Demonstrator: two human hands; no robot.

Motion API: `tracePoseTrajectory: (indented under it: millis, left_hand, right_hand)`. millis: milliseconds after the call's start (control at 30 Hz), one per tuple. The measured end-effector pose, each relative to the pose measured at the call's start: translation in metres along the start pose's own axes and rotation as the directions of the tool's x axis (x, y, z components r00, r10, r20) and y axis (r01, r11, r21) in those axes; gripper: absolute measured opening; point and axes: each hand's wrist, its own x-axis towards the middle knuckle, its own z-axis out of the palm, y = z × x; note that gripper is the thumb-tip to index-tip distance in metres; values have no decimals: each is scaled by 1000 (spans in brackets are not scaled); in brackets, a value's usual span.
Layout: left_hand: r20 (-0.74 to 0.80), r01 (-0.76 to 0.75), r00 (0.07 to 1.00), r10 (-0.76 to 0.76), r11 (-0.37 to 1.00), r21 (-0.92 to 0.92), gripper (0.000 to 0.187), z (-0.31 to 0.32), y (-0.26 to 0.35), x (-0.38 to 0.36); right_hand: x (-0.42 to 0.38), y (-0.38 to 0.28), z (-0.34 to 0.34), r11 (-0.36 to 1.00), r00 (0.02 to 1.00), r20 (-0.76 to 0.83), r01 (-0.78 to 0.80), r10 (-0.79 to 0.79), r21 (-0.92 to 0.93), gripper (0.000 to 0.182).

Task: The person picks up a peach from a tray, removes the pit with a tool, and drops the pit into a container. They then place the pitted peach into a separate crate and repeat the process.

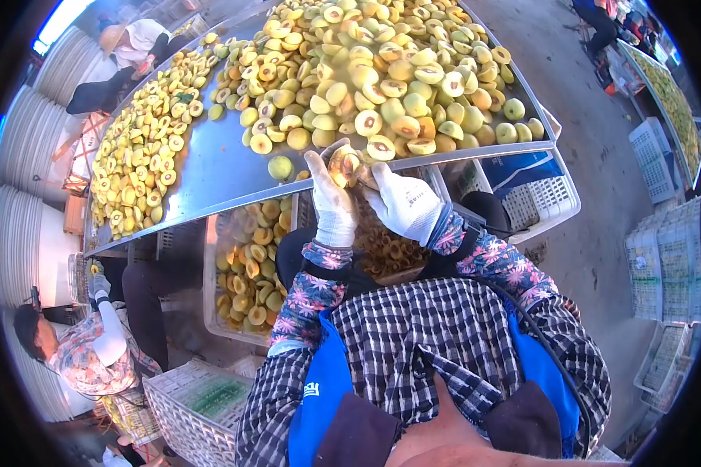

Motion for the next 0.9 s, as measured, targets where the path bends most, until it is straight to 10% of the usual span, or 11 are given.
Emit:
tracePoseTrajectory:
  millis: [267,500,767,833,900]
  left_hand:
    - [101,40,994,-44,999,36,74,-7,-2,1]
    - [-71,19,996,-52,917,-398,69,25,1,-17]
    - [121,400,916,-382,891,-214,66,5,-1,-3]
    - [-27,233,970,-240,961,-152,65,19,-1,-14]
    - [-55,196,976,-210,962,-189,65,24,-3,-15]
  right_hand:
    - [-5,1,-4,954,985,145,-128,92,270,34]
    - [-10,6,3,925,948,245,-268,204,269,40]
    - [-20,20,-5,961,964,261,-115,47,252,40]
    - [-21,12,-4,456,726,623,-677,290,577,43]
    - [-23,12,-2,357,734,621,-678,275,642,42]
